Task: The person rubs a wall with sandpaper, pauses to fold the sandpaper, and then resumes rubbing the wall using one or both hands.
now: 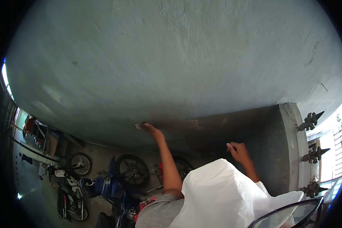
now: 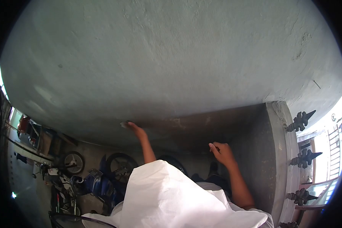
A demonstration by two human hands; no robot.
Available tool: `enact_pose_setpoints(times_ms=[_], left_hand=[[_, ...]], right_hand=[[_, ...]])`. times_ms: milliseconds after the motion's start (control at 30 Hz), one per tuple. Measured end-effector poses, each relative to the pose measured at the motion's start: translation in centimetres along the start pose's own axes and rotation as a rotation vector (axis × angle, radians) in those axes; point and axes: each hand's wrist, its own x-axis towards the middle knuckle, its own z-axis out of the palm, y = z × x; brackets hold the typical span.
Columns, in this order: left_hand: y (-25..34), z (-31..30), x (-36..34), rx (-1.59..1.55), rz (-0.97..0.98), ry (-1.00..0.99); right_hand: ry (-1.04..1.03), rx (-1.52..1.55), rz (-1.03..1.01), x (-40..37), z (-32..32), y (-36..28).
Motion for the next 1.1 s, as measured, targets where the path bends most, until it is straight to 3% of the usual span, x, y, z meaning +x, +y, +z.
enact_pose_setpoints(times_ms=[67,167,267,367,467,567,667,967,1100], left_hand=[[1.1,-0.8,1.0,-0.178,-0.165,-0.011],[2.7,1.9,-3.3,0.018,-0.073,-0.06],[3.9,2.9,-5.7,0.016,-0.049,-0.123],[1.7,0.5,-3.0,-0.047,-0.056,-0.117],[3.3,-1.7,-0.7,-0.17,-0.164,-0.094],[0.6,1.0,-2.5,-0.056,-0.087,-0.085],[5.1,3.2,-6.8,-0.04,-0.116,-0.125],[3.4,1.1,-0.7,-0.155,-0.222,0.073],[5.5,4.0,-5.5,-0.073,-0.144,0.026]], right_hand=[[0.003,0.008,-0.002,0.0,0.1,0.5],[-0.009,0.013,0.017,0.1,0.6,1.1],[0.005,0.017,0.01,0.6,0.8,1.1],[-0.044,0.059,0.02,0.5,0.6,-0.5],[-0.061,-0.005,-0.026,0.9,0.7,-0.5],[-0.083,-0.022,-0.008,0.9,1.0,-0.1],[-0.085,-0.01,-0.011,1.1,0.9,-0.6],[-0.088,-0.035,0.03,0.5,0.7,-0.2],[-0.077,-0.013,0.063,0.3,0.9,0.5]])
